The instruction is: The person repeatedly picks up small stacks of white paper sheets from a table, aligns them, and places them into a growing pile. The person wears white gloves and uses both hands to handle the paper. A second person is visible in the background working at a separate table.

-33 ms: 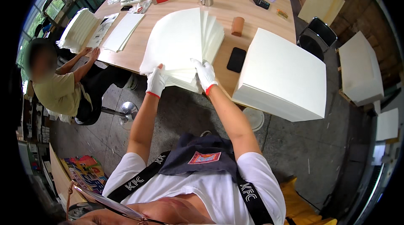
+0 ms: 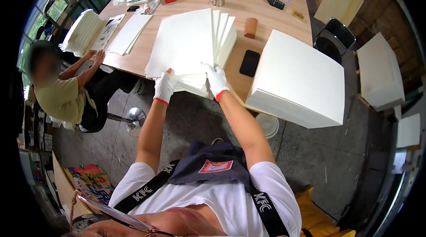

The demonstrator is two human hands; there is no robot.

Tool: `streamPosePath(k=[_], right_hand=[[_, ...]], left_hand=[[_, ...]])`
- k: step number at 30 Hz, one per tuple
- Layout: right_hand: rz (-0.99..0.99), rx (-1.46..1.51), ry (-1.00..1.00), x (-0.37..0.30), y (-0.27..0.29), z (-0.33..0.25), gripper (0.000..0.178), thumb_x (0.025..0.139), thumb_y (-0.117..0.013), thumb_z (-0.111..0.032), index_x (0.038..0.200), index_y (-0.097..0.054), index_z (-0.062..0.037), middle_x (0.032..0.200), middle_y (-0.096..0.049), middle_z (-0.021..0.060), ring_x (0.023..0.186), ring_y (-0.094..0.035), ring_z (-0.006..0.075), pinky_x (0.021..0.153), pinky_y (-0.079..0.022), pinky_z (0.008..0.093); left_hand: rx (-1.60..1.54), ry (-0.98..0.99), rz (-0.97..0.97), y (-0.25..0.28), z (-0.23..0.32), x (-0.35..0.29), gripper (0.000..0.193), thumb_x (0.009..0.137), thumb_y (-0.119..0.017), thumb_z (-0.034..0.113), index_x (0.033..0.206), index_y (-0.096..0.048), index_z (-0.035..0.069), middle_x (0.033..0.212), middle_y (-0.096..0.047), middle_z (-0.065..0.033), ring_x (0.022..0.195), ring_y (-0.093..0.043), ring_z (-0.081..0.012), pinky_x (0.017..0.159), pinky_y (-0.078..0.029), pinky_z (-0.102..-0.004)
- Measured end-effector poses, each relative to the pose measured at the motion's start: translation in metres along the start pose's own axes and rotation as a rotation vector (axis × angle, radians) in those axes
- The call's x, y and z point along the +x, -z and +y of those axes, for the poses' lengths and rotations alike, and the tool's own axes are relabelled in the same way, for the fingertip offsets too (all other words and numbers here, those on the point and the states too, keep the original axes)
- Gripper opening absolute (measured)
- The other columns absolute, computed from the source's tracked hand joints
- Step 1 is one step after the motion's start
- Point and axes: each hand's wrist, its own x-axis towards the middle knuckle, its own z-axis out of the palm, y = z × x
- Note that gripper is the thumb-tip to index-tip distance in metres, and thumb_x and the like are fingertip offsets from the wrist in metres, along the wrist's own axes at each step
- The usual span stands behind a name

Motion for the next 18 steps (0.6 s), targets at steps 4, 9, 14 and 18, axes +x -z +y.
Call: streamPosePath(k=[4, 9, 14, 18], right_hand=[[0.009, 0.273, 0.003, -0.013, -0.006, 0.000, 0.045, 0.084, -0.079, -0.040, 0.101, -0.064, -0.0023, 0.085, -0.059, 0.0004, 0.077, -0.052, 0.0092, 0.069, -0.044, 0.0262], [0.051, 0.305, 0.016, -0.002, -0.001, 0.005, 0.032, 0.084, -0.077, -0.032, 0.088, -0.057, -0.0077, 0.078, -0.050, -0.0034, 0.076, -0.050, 0.0080, 0.066, -0.040, 0.0273], [0.068, 0.212, 0.036, -0.006, -0.006, 0.002, 0.035, 0.085, -0.075, -0.037, 0.087, -0.055, -0.0080, 0.069, -0.043, -0.0021, 0.059, -0.043, 0.0101, 0.052, -0.034, 0.0310], [-0.142, 0.225, 0.061, -0.033, 0.032, 0.024, 0.035, 0.094, -0.069, -0.040, 0.094, -0.056, -0.0069, 0.072, -0.052, 0.0005, 0.054, -0.044, 0.0110, 0.048, -0.038, 0.0319]], left_hand=[[0.069, -0.011, 0.079, -0.008, -0.003, -0.008, 0.041, 0.095, -0.067, 0.012, 0.131, -0.054, -0.003, 0.126, -0.059, -0.0123, 0.118, -0.061, -0.0260, 0.094, -0.056, -0.0421], [0.021, 0.014, 0.015, -0.010, -0.004, -0.011, 0.041, 0.094, -0.067, 0.007, 0.132, -0.053, -0.001, 0.127, -0.059, -0.0120, 0.115, -0.061, -0.0271, 0.097, -0.055, -0.0453], [-0.044, 0.018, -0.065, 0.004, -0.004, 0.007, 0.036, 0.093, -0.066, 0.003, 0.127, -0.057, 0.006, 0.125, -0.060, -0.0101, 0.117, -0.061, -0.0275, 0.099, -0.054, -0.0493], [-0.258, 0.122, -0.274, 0.030, 0.004, -0.022, 0.024, 0.099, -0.058, 0.010, 0.123, -0.058, 0.006, 0.128, -0.060, -0.0096, 0.118, -0.059, -0.0270, 0.108, -0.045, -0.0454]])
